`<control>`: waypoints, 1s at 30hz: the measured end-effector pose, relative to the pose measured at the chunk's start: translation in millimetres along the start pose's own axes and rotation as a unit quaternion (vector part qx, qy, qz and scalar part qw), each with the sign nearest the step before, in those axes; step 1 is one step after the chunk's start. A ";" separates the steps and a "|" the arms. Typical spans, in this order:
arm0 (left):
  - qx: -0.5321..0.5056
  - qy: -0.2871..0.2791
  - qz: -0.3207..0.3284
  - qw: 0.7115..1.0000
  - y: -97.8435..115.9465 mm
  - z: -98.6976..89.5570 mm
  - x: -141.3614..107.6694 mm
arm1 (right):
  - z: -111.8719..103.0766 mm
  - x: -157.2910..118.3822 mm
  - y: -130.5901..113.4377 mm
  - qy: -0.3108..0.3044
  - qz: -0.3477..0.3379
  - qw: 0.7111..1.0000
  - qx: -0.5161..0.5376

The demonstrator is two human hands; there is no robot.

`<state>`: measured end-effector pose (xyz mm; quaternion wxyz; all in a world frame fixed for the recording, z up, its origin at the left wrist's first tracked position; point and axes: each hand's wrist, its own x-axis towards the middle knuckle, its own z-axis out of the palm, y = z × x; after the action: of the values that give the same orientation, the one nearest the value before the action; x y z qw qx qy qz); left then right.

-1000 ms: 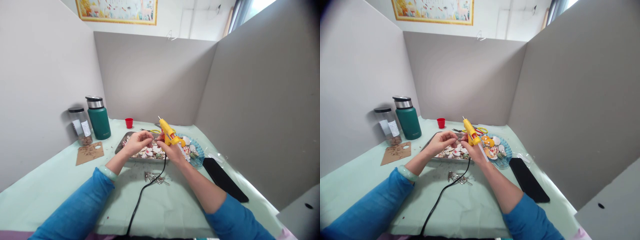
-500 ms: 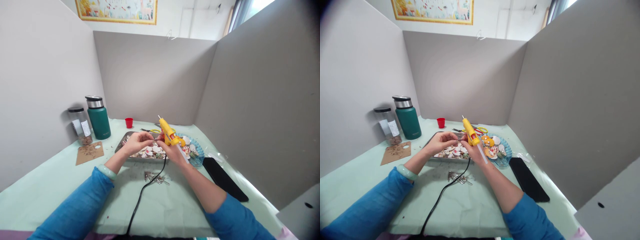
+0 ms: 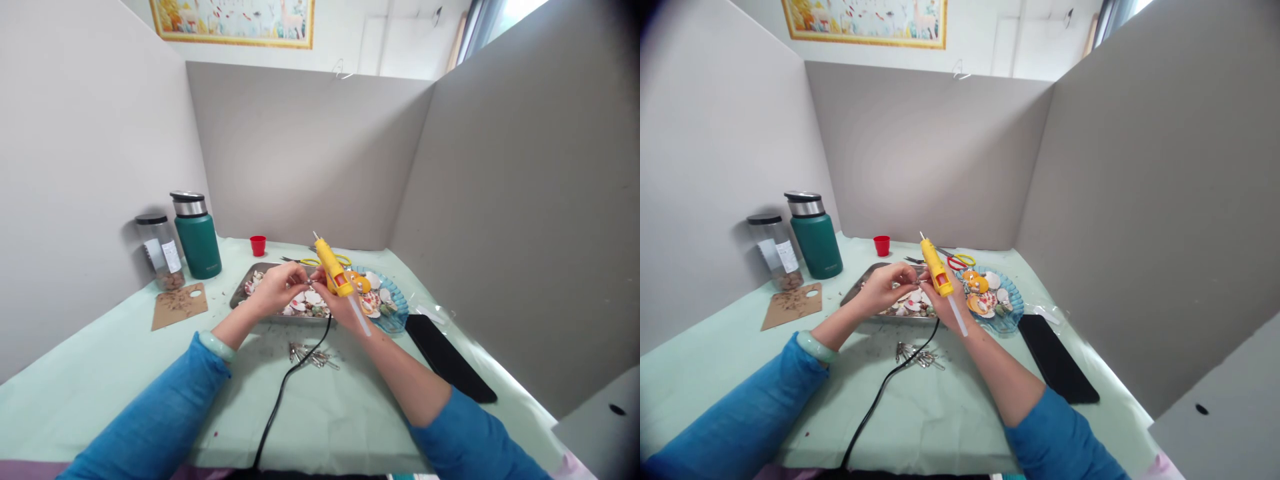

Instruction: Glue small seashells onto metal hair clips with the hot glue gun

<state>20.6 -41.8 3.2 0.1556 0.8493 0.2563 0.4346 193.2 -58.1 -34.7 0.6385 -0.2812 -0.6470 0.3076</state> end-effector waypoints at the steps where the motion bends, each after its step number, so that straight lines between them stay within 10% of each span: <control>1: 0.013 0.002 0.011 1.000 -0.6 0.5 -0.4 | 0.2 0.0 -0.2 0.000 -0.003 1.000 -0.003; 12: 0.143 0.025 0.048 0.988 -1.3 0.3 -4.0 | 1.3 3.0 -9.4 0.060 0.043 0.997 -0.029; 30: 0.079 0.019 -0.007 0.997 -4.4 5.4 -2.0 | 7.0 4.6 -10.4 0.089 0.152 0.983 0.043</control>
<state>22.7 -39.6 -3.3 0.0861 0.8488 0.2987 0.4276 186.3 -61.7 -23.8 0.6506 -0.3750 -0.5237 0.4022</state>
